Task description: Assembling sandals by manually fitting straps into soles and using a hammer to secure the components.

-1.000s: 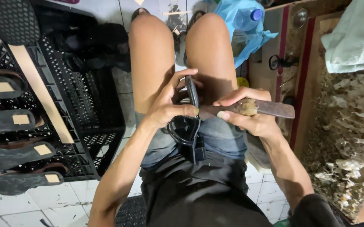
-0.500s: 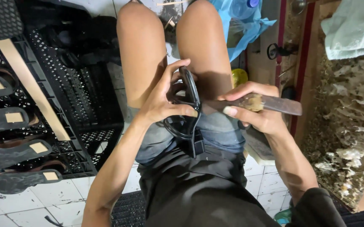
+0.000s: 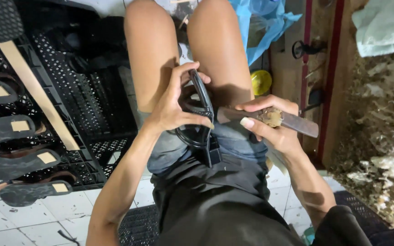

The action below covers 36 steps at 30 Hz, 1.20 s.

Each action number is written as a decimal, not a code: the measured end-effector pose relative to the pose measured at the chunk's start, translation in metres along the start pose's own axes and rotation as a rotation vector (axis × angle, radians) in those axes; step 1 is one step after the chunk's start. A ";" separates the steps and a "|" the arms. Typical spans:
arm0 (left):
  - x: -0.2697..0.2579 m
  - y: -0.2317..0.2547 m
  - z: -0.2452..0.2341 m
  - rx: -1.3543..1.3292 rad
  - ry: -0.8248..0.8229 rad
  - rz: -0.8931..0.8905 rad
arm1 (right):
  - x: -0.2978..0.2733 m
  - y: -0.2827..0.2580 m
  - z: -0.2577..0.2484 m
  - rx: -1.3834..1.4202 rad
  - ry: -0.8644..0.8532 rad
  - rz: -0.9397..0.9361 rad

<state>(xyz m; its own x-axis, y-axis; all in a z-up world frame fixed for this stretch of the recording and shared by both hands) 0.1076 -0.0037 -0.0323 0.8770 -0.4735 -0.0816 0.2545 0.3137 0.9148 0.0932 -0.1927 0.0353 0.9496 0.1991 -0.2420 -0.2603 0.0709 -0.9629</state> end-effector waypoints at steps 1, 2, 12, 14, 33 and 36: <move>0.001 -0.002 -0.001 -0.017 -0.007 0.010 | -0.002 0.000 0.000 0.002 0.003 -0.009; 0.002 -0.003 -0.002 -0.034 -0.014 0.020 | -0.003 0.000 0.000 0.003 0.005 -0.017; 0.009 -0.003 -0.007 0.049 -0.027 -0.025 | 0.012 -0.008 0.013 -0.180 -0.047 -0.148; 0.010 -0.006 -0.008 -0.046 -0.019 -0.033 | 0.013 -0.012 0.015 -0.242 -0.067 -0.174; 0.003 -0.010 0.001 -0.021 -0.027 -0.153 | 0.010 -0.014 -0.004 -0.153 -0.064 -0.148; -0.004 -0.020 0.002 -0.154 0.006 -0.199 | 0.006 -0.008 -0.007 0.037 -0.020 -0.071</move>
<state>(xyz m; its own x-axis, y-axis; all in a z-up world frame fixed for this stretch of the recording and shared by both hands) 0.0978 -0.0098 -0.0490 0.8054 -0.5340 -0.2571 0.4816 0.3366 0.8092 0.1026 -0.1990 0.0409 0.9624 0.2115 -0.1707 -0.1992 0.1215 -0.9724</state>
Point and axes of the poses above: each hand's wrist, its own x-axis towards the middle knuckle, its own z-axis out of the palm, y = z × x, the point moved 4 cm from there along x, towards the middle knuckle
